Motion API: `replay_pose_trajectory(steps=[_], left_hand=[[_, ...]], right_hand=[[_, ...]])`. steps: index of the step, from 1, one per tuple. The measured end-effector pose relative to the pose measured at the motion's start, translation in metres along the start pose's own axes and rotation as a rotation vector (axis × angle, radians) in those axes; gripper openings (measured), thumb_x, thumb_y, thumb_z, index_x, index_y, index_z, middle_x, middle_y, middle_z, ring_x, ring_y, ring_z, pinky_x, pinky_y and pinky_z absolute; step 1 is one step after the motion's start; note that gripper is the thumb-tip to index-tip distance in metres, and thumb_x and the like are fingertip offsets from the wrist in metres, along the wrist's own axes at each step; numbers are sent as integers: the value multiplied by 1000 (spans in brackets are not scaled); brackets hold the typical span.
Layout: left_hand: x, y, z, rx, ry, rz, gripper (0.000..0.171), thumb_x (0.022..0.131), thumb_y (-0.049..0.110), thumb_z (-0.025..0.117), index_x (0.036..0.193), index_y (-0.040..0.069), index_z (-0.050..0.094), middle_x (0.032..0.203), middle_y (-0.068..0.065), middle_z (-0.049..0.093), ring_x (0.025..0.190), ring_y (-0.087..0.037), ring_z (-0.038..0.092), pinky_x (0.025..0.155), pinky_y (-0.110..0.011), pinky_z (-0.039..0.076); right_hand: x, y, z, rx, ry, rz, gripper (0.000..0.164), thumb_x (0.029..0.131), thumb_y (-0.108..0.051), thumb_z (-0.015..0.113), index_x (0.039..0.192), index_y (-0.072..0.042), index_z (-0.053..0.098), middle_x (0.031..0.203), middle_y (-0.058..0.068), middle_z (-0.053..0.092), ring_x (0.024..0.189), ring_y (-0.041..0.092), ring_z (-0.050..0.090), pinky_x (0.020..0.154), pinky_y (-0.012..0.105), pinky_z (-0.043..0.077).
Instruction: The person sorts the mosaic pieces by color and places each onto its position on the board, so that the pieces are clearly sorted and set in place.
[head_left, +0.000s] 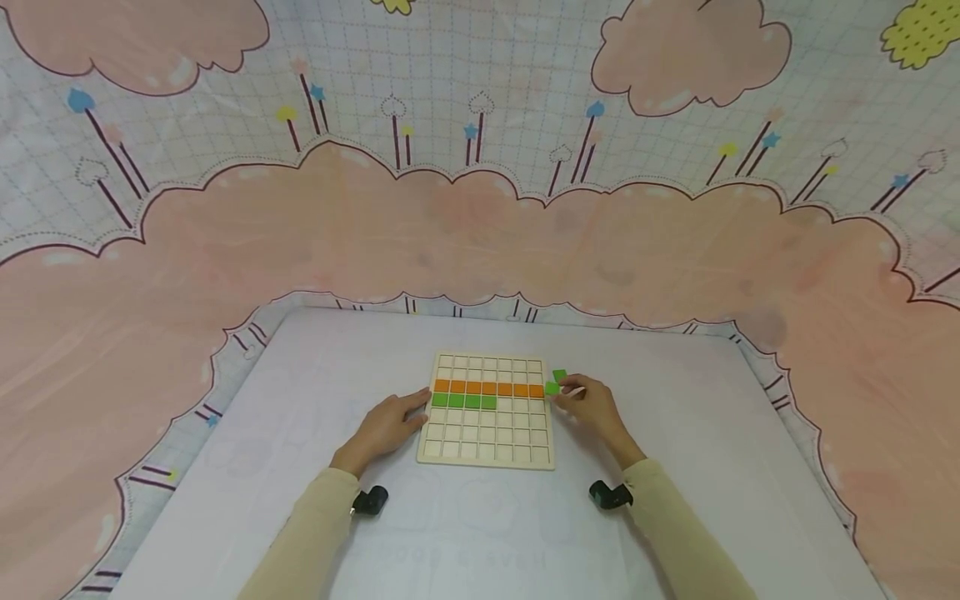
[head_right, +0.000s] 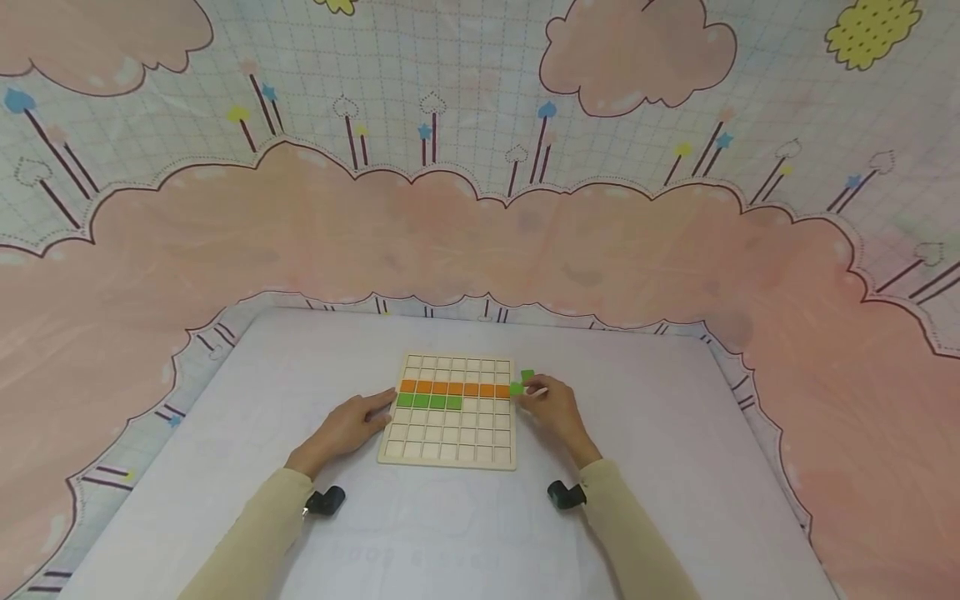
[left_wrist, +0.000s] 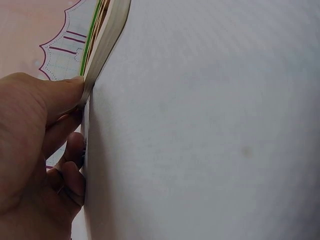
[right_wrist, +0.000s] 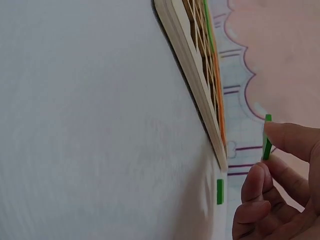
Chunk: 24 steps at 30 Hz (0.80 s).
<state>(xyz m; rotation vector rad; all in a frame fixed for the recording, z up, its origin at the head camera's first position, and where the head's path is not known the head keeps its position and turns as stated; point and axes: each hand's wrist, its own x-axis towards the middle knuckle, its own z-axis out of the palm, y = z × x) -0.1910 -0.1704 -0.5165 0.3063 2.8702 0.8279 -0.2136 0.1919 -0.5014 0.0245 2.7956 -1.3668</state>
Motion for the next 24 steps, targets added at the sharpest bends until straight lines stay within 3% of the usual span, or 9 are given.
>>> replay_pose_trajectory(steps=[13, 24], left_hand=[[1, -1, -1, 11, -11, 15, 52, 99, 30, 59, 148, 19, 45, 154, 2, 44, 138, -38, 45, 112, -57, 37], [0, -1, -1, 10, -9, -2, 52, 99, 31, 59, 148, 21, 45, 154, 2, 45, 134, -35, 50, 109, -54, 41]], right_hand=[[-5, -18, 17, 41, -11, -19, 34, 84, -18, 78, 114, -7, 68, 103, 9, 65, 81, 17, 60, 59, 23, 49], [-8, -24, 31, 48, -14, -103, 31, 82, -15, 79, 110, -7, 69, 95, 5, 65, 77, 15, 58, 62, 22, 47]])
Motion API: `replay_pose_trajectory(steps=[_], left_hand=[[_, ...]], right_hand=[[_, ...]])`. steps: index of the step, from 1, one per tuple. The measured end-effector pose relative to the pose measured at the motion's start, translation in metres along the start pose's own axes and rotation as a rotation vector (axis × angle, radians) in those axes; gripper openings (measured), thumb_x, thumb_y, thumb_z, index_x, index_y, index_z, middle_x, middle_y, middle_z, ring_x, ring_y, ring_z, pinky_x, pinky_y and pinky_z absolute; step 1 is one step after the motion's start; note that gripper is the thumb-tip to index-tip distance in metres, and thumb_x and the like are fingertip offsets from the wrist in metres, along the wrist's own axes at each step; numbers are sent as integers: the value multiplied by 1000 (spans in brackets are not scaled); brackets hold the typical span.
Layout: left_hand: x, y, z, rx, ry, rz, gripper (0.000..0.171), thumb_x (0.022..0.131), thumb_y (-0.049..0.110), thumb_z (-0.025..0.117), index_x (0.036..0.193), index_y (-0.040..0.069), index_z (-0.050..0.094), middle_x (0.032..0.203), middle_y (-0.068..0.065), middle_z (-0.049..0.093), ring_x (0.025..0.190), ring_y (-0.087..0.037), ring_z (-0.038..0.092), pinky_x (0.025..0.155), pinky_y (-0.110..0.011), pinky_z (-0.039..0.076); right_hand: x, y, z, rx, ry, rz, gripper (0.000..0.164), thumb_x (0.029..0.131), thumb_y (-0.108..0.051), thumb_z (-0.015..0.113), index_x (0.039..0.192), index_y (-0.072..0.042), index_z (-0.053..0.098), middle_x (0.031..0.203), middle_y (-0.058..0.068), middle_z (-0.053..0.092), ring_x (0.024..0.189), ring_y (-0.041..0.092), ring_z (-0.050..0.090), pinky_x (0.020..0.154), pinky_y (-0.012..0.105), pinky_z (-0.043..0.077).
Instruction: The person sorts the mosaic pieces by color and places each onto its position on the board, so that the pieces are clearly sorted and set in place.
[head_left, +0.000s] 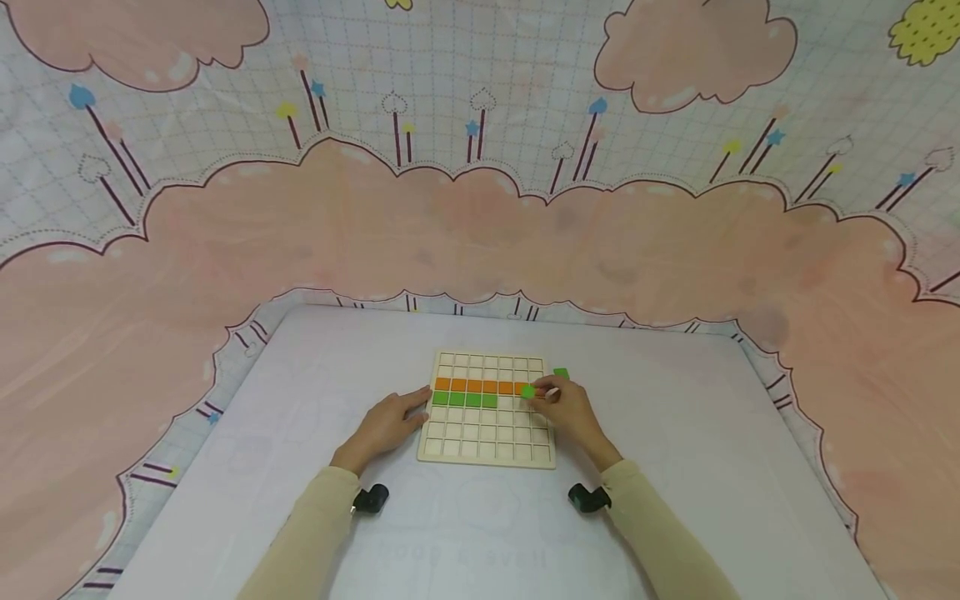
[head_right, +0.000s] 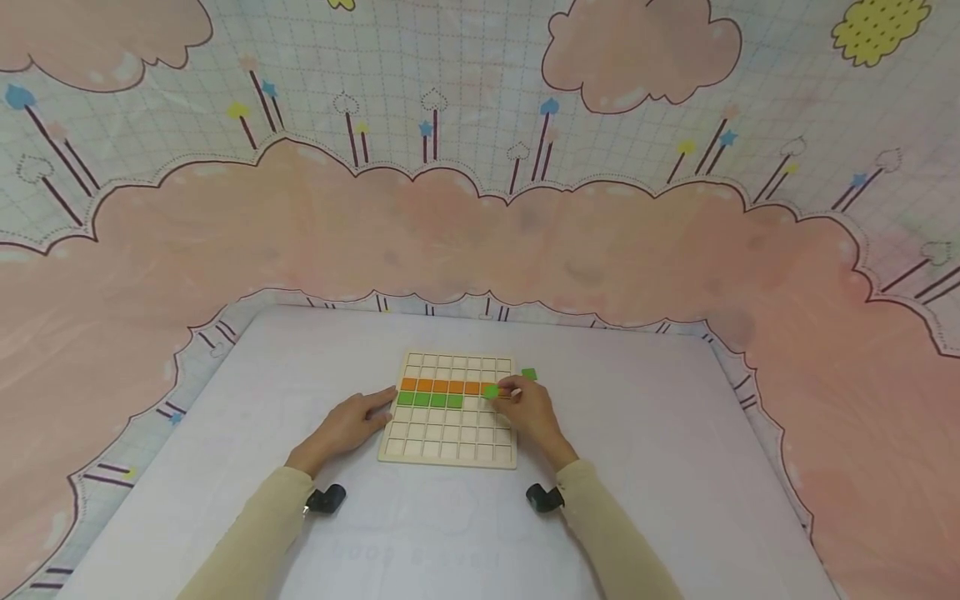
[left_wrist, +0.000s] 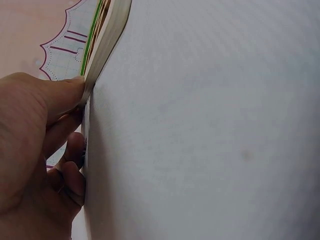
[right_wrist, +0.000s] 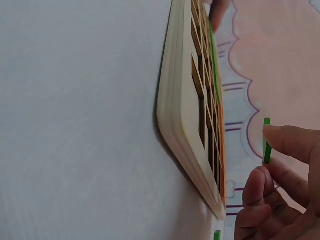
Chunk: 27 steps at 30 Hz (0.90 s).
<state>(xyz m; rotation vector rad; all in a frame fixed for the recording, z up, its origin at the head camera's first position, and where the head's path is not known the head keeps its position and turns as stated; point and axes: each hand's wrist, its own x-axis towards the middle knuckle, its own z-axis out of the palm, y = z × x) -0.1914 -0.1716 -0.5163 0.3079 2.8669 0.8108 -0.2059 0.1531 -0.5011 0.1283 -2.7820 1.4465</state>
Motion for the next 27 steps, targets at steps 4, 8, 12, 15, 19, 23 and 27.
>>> replay_pose_trajectory(steps=[4, 8, 12, 15, 19, 23, 27], left_hand=[[0, 0, 0, 1, 0, 1, 52, 99, 30, 59, 148, 21, 45, 153, 0, 46, 134, -36, 49, 109, -55, 41], [0, 1, 0, -7, 4, 8, 53, 98, 29, 60, 148, 19, 45, 153, 0, 46, 133, -36, 49, 109, -55, 41], [0, 2, 0, -8, 4, 8, 53, 98, 30, 60, 148, 20, 46, 154, 1, 45, 133, -35, 50, 109, -54, 41], [1, 2, 0, -6, 3, 10, 52, 98, 30, 60, 148, 19, 46, 154, 2, 44, 134, -35, 49, 110, -54, 40], [1, 2, 0, -7, -1, 9, 52, 98, 30, 59, 148, 18, 46, 155, 3, 43, 136, -35, 47, 112, -54, 38], [0, 3, -1, -8, -3, 11, 52, 98, 29, 59, 147, 18, 46, 155, 3, 43, 136, -34, 47, 112, -53, 39], [0, 3, -1, -7, -2, 11, 52, 98, 29, 59, 147, 18, 46, 154, 3, 44, 134, -34, 49, 110, -53, 40]], right_hand=[[-1, -3, 5, -23, 3, -15, 31, 82, -16, 80, 110, -7, 69, 95, 4, 66, 78, 14, 56, 64, 22, 47], [0, -5, 11, -44, 7, -24, 32, 81, -16, 81, 110, -7, 70, 97, 4, 66, 80, 14, 58, 69, 23, 49], [-1, -8, 16, -55, -6, -19, 33, 81, -18, 80, 110, -8, 70, 99, 4, 67, 82, 15, 58, 72, 26, 50], [-1, -10, 19, -74, -18, -23, 33, 82, -19, 80, 111, -8, 70, 101, 4, 69, 83, 15, 58, 74, 28, 51], [1, -11, 22, -98, -19, -44, 32, 81, -19, 79, 110, -8, 71, 101, 5, 71, 82, 15, 59, 75, 30, 51], [3, -11, 25, -138, -20, -66, 32, 80, -19, 80, 110, -8, 71, 97, 4, 71, 80, 14, 58, 73, 30, 50], [5, -9, 27, -171, -45, -74, 31, 82, -20, 79, 108, -8, 71, 93, 1, 69, 80, 13, 57, 72, 28, 48]])
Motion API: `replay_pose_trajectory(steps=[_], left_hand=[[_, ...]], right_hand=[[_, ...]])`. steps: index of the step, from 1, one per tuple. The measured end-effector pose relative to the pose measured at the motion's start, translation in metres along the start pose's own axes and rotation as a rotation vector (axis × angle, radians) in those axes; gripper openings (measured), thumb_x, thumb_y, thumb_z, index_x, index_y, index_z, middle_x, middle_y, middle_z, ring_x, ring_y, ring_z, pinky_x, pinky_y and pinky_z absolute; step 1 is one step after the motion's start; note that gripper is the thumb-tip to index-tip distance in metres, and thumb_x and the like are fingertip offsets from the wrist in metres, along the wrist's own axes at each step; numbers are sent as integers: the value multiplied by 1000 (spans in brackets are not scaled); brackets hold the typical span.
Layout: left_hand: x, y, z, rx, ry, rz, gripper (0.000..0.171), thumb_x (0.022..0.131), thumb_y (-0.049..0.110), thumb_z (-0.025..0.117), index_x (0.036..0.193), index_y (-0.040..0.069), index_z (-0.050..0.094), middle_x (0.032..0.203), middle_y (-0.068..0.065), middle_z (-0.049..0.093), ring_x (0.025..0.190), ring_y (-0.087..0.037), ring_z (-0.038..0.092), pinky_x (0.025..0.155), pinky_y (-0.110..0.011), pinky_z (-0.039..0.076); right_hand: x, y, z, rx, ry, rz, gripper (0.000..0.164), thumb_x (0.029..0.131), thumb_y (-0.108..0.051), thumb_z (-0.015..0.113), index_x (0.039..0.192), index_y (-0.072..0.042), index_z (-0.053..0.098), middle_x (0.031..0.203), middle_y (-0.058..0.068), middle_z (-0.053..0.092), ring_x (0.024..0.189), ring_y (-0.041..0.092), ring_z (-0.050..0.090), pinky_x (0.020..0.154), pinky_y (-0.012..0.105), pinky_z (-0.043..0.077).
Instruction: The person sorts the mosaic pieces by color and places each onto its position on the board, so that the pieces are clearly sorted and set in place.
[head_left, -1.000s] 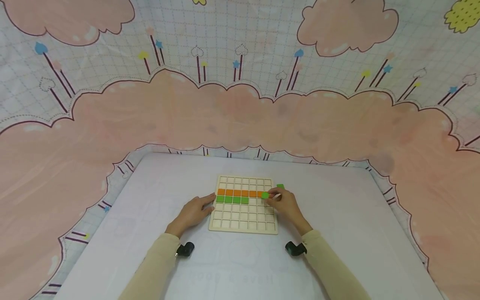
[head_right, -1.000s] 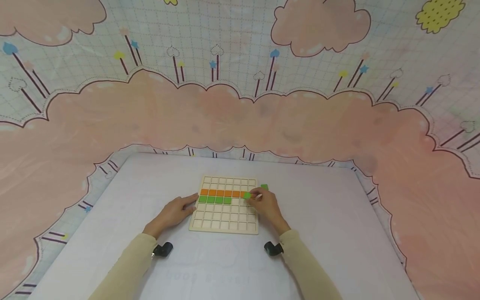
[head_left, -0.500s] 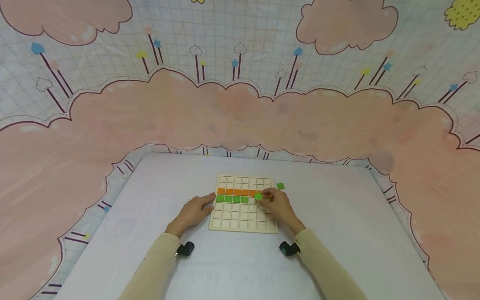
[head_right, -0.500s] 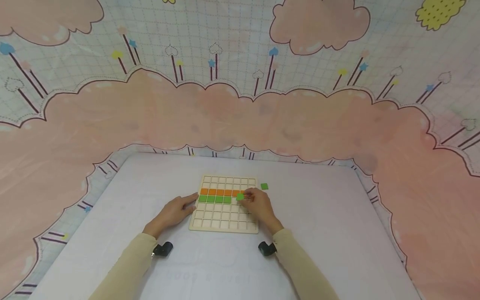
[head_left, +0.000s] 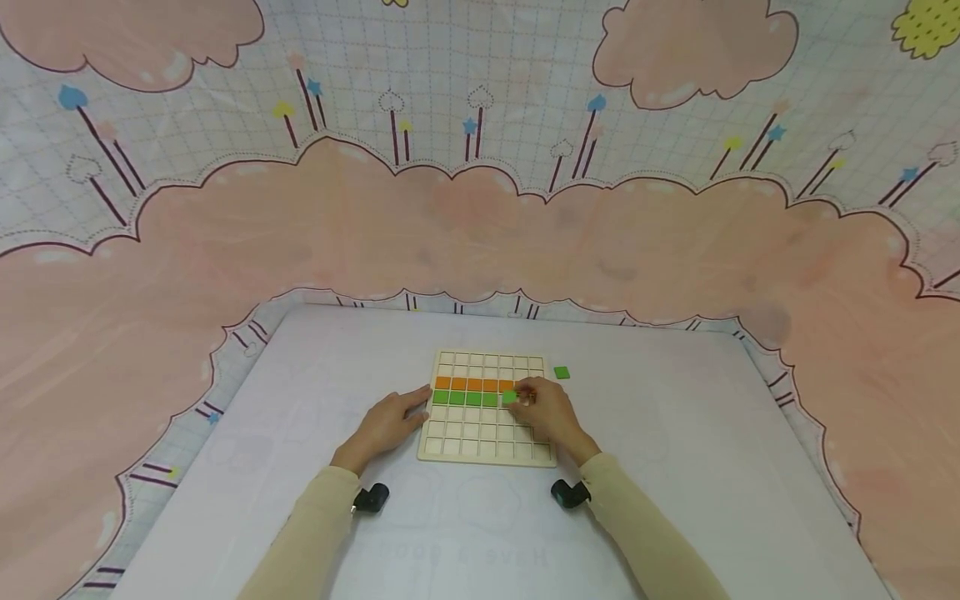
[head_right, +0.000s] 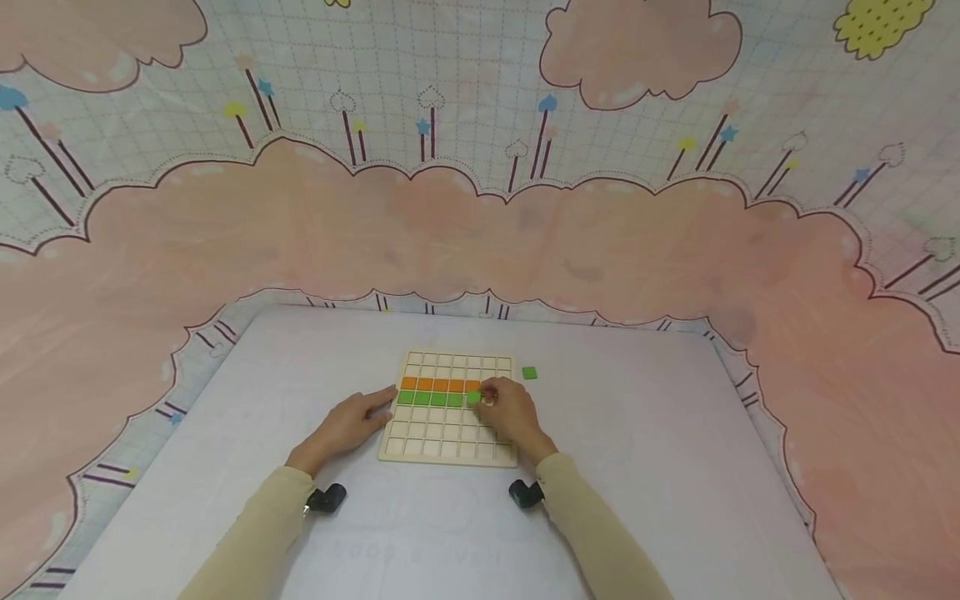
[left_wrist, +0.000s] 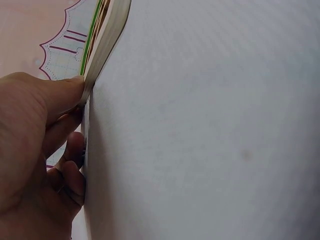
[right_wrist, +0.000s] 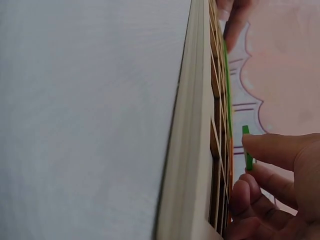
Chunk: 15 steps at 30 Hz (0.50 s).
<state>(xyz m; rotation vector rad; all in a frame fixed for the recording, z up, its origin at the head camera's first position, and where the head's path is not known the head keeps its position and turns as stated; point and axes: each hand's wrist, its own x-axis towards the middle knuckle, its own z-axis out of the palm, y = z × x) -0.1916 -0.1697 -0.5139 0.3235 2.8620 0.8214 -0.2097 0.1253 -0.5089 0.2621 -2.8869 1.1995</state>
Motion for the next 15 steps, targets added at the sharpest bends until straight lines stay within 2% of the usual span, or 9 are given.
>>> replay_pose_trajectory(steps=[15], left_hand=[[1, -3, 1, -2, 10, -4, 53, 98, 30, 59, 148, 20, 45, 153, 1, 46, 135, -36, 48, 110, -55, 40]], right_hand=[[5, -2, 2, -62, -52, 24, 28, 83, -21, 79, 107, -10, 70, 85, -3, 63, 72, 13, 51, 65, 26, 42]])
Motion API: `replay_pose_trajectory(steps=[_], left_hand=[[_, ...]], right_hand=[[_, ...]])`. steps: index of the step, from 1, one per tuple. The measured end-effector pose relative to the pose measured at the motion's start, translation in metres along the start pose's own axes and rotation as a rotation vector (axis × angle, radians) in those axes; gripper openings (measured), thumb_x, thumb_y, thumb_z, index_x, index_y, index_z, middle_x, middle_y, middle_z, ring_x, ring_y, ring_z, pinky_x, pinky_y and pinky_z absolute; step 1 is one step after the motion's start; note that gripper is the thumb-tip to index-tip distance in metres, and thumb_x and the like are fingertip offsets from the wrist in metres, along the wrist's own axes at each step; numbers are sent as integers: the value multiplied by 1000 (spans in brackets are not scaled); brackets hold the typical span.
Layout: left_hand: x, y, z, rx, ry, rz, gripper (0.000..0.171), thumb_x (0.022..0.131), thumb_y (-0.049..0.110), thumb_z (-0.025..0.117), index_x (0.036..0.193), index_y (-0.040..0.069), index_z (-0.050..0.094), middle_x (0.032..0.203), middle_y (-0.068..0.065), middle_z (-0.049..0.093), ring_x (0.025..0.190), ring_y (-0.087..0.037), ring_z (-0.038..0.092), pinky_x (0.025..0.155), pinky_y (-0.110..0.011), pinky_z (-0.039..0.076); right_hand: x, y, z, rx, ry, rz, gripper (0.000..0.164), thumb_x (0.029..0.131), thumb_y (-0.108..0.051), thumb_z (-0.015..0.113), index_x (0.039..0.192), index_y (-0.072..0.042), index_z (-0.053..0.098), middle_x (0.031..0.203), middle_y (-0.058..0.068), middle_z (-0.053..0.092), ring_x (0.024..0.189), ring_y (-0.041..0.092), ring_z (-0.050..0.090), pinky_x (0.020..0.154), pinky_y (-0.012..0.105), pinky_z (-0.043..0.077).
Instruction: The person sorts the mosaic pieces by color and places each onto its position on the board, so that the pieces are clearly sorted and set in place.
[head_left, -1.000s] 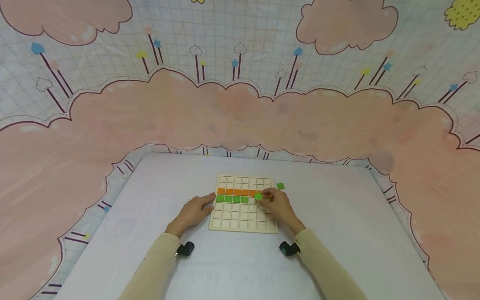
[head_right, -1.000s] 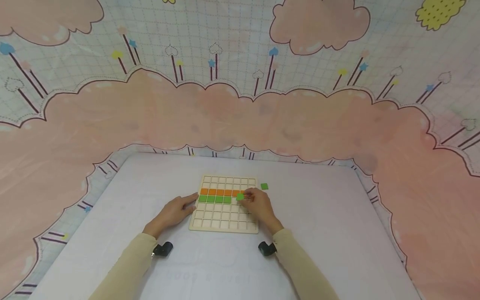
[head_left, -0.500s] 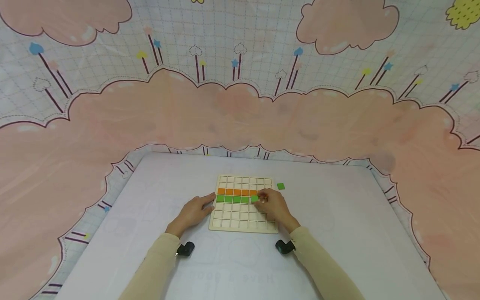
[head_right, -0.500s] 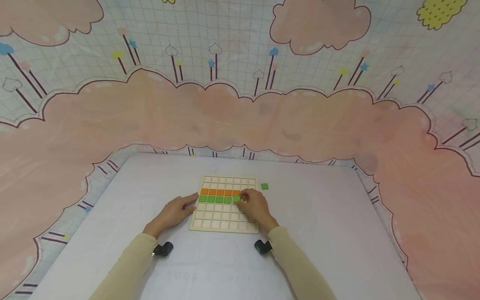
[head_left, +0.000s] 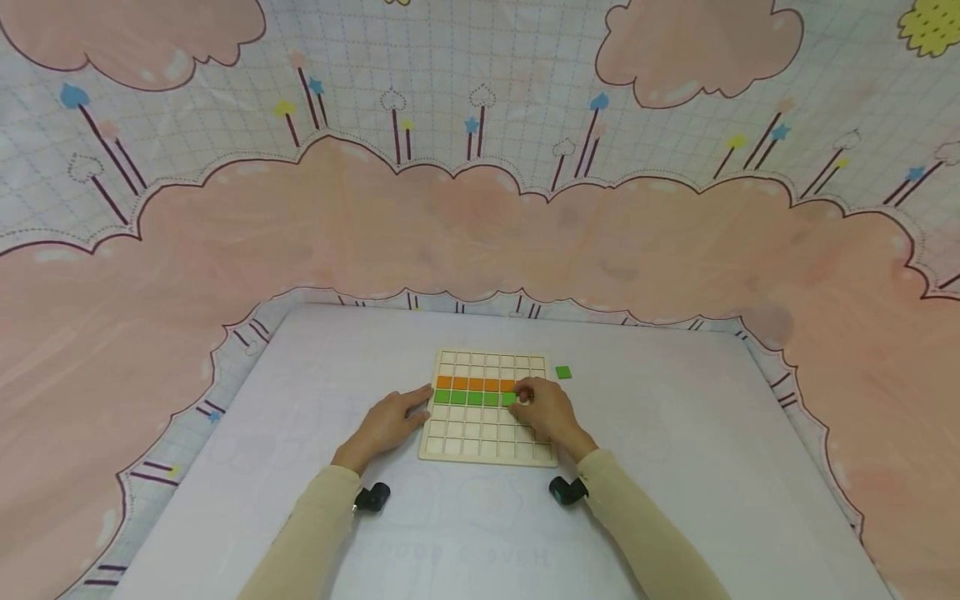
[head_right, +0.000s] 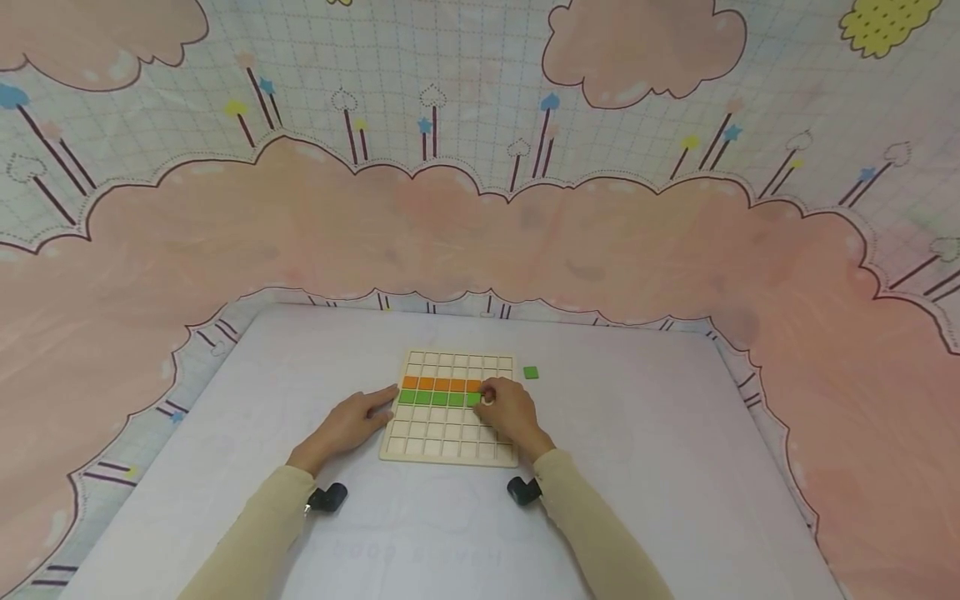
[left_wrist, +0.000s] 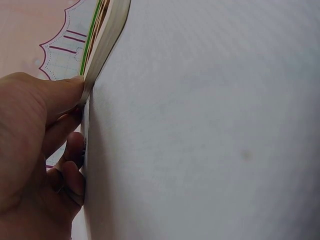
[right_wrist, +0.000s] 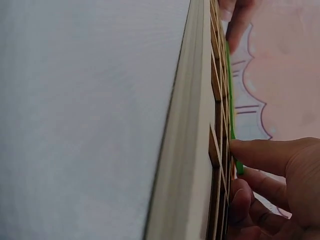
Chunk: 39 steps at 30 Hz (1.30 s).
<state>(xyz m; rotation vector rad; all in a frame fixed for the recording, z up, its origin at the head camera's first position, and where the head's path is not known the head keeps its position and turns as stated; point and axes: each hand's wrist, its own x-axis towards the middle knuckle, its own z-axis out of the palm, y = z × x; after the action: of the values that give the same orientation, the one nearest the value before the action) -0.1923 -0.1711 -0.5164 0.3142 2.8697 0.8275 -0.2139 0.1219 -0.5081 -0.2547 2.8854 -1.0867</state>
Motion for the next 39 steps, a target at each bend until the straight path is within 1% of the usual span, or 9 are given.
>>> replay_pose_trajectory(steps=[7, 12, 16, 22, 28, 34, 39], left_hand=[[1, -2, 2, -1, -11, -7, 53, 98, 32, 59, 148, 22, 44, 155, 3, 43, 136, -35, 47, 111, -54, 39], [1, 0, 1, -1, -16, 2, 53, 99, 31, 59, 148, 20, 44, 155, 5, 42, 137, -34, 46, 112, -54, 38], [1, 0, 1, -1, -14, -1, 53, 99, 31, 59, 148, 20, 44, 155, 5, 42, 138, -34, 46, 112, -54, 38], [1, 0, 1, 1, -15, -15, 53, 99, 31, 59, 149, 21, 44, 155, 3, 43, 133, -33, 50, 109, -53, 41], [2, -1, 2, -3, -13, -23, 53, 99, 32, 59, 149, 22, 44, 155, 4, 43, 135, -33, 48, 110, -53, 40], [3, -3, 3, 3, -7, -22, 53, 99, 32, 59, 149, 23, 44, 155, 4, 44, 133, -32, 51, 109, -53, 42], [3, -3, 3, 5, -8, -11, 52, 99, 31, 58, 148, 22, 44, 155, 4, 43, 133, -33, 50, 109, -53, 41]], right_hand=[[1, 0, 1, -13, 2, 8, 30, 83, -22, 79, 109, -9, 71, 86, -2, 64, 73, 13, 52, 66, 26, 42], [-1, 1, 0, -15, -1, -5, 30, 83, -22, 78, 109, -11, 72, 89, -2, 66, 77, 13, 54, 69, 27, 45], [-2, 1, -1, -4, 4, -18, 28, 84, -20, 78, 109, -11, 72, 89, -2, 66, 78, 14, 54, 71, 28, 45], [-1, 0, -1, -13, 6, -18, 24, 85, -16, 76, 108, -11, 73, 87, -3, 65, 76, 13, 52, 69, 27, 43], [0, -1, -2, -19, 7, -15, 23, 85, -16, 76, 107, -10, 73, 85, -3, 65, 74, 13, 51, 67, 26, 42], [1, 0, -1, -18, 12, -29, 22, 84, -15, 76, 106, -10, 73, 83, -4, 65, 72, 12, 51, 66, 26, 41], [1, 1, 0, -29, 17, -37, 22, 84, -16, 77, 105, -12, 73, 82, -5, 65, 72, 11, 52, 66, 25, 41]])
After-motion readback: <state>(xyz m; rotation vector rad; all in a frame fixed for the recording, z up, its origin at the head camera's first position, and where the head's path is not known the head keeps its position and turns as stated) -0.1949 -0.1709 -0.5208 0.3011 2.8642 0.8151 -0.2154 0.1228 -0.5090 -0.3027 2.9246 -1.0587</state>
